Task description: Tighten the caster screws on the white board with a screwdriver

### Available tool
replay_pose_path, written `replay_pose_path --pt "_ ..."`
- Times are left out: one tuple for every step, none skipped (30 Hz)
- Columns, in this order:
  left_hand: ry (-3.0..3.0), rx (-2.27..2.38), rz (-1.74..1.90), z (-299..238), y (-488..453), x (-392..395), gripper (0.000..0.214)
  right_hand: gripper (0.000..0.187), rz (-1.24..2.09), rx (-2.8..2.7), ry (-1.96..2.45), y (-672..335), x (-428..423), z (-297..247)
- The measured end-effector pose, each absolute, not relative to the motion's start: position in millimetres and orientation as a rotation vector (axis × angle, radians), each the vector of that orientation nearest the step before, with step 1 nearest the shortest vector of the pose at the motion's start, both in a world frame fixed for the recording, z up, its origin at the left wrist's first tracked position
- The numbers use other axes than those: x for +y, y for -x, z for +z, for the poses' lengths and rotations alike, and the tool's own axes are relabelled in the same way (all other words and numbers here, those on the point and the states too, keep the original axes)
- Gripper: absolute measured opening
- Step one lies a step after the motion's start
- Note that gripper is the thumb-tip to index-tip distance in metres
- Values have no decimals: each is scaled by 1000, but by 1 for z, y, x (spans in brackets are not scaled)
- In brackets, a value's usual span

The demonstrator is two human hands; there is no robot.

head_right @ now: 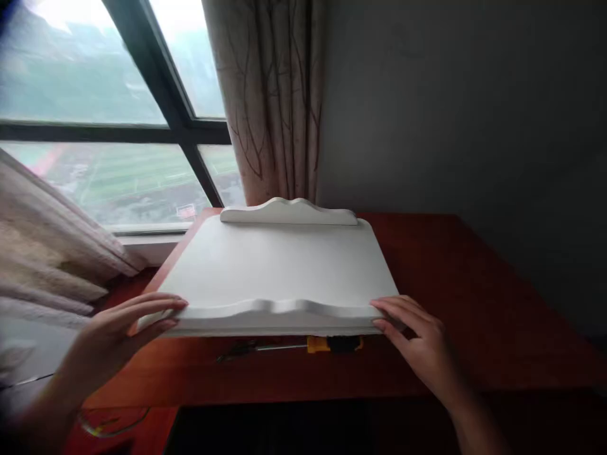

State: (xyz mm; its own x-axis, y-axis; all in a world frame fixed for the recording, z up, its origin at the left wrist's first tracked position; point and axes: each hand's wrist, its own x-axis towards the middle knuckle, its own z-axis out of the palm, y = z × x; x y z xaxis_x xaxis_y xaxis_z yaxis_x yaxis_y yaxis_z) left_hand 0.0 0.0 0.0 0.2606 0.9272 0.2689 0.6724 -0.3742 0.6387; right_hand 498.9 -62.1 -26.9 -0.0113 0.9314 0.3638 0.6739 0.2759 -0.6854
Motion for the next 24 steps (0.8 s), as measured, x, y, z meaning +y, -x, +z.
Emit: replay_pose_path --pt "-2137 1434 882 4 0 0 24 25 458 -1757 1492 -500 -63 -23" --pt "-2116 1425 901 8 1 1 24 24 501 -1744 1519 -502 -63 -19" --pt "-2078 1427 931 10 1 2 26 24 539 -1713 1548 -504 -63 -17" --pt "-2023 1439 970 12 1 5 28 25 570 -1664 1578 -506 -61 -15" --pt "-1939 1456 1038 13 1 9 32 26 597 -1590 1615 -510 -58 -16" --pt "-1838 1489 1103 12 1 15 35 29 613 -1498 1647 -514 -54 -18" --pt "-1734 1530 1150 11 1 23 40 32 623 -1400 1672 -519 -49 -21" --pt "-1640 1579 1170 9 2 31 46 35 635 -1310 1689 -524 -43 -26" --pt "-1566 1643 1157 6 4 41 53 39 647 -1233 1701 -529 -36 -30" --pt "-1517 1697 1129 3 6 51 62 42 665 -1180 1712 -534 -29 -35" --pt "-1476 1737 1096 0 8 60 71 46 678 -1143 1725 -538 -21 -39" --pt "-1430 1765 1051 -2 10 70 78 48 686 -1114 1742 -542 -13 -43" --pt "-1400 1765 1009 -4 12 78 81 50 698 -1095 1764 -545 -6 -46" --pt "-1372 1743 959 -6 14 85 80 51 717 -1080 1790 -547 1 -48" --pt "-1344 1704 907 -6 16 91 77 52 754 -1067 1814 -548 8 -49" --pt "-1319 1653 859 -7 17 96 73 52 815 -1056 1830 -549 14 -50" --pt "-1289 1601 814 -7 17 100 70 51 896 -1042 1827 -549 20 -51" --pt "-1257 1556 775 -7 18 103 67 49 996 -1022 1801 -548 25 -51" --pt "-1228 1520 747 -8 18 106 65 46 1104 -996 1756 -548 30 -51" --pt "-1205 1495 729 -8 19 108 64 43 1205 -963 1700 -547 33 -51" --pt "-1190 1477 717 -9 20 110 62 40 1290 -932 1645 -546 36 -51" --pt "-1182 1464 713 -11 22 111 60 37 1356 -906 1602 -546 38 -50" --pt "-1183 1456 719 -12 23 113 57 36 1408 -891 1574 -546 39 -50" --pt "-1199 1457 751 -13 25 114 54 35 1450 -886 1558 -547 40 -49"
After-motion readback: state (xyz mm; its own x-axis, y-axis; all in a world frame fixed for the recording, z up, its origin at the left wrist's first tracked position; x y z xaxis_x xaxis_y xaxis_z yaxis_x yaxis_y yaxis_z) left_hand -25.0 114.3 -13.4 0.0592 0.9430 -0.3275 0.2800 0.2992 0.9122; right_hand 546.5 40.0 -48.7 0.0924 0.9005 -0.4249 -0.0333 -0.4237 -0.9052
